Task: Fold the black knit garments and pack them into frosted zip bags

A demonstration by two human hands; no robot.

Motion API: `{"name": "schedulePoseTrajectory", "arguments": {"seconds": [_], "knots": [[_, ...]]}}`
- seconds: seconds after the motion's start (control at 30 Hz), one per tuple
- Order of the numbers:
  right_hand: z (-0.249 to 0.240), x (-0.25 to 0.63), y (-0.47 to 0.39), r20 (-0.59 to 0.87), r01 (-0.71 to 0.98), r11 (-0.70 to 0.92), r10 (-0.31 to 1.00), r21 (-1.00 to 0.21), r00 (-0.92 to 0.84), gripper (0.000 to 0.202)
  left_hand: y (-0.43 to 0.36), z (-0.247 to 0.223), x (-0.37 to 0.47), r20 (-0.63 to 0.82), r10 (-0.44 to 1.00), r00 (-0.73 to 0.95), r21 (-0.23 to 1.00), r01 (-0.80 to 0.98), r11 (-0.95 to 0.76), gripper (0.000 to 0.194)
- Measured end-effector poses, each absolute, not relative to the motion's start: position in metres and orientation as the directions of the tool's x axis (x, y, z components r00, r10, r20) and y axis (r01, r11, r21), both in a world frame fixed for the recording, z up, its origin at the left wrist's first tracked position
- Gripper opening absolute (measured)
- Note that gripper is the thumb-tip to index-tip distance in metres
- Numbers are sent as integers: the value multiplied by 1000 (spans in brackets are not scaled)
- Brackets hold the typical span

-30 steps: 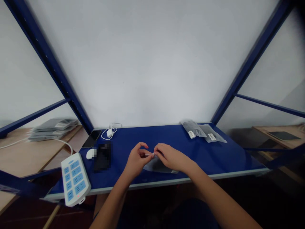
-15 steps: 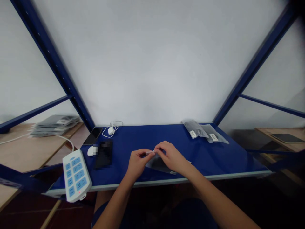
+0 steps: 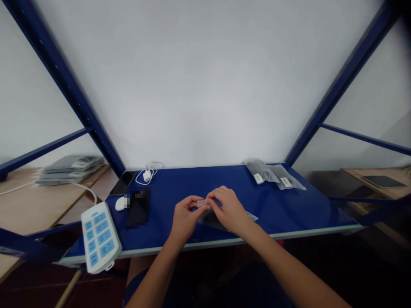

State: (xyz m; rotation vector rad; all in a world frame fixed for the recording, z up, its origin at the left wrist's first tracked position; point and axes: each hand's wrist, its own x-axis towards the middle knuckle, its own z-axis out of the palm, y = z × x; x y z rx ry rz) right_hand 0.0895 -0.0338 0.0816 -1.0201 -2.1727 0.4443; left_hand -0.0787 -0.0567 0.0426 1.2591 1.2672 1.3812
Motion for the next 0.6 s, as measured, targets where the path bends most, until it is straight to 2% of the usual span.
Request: {"name": "schedulePoseTrajectory", "arguments": {"seconds": [0.13, 0.2, 0.37, 0.6], "knots": [[82, 92, -35, 417, 505, 615, 786, -606, -458, 14, -55, 41, -83, 93, 995, -46, 995, 26, -92, 31], [80, 91, -36, 416, 522, 613, 788, -593, -454, 14, -54, 40, -86, 74, 997, 8, 996, 57, -75, 31], [78, 83, -40, 453, 634, 596, 798, -493, -397, 13, -53, 41, -84, 82, 995, -50, 992, 102, -77, 30], [78, 73, -43, 465, 615, 590, 802, -523, -374, 16, -55, 41, -80, 131, 991, -29, 991, 0, -132, 29]]}}
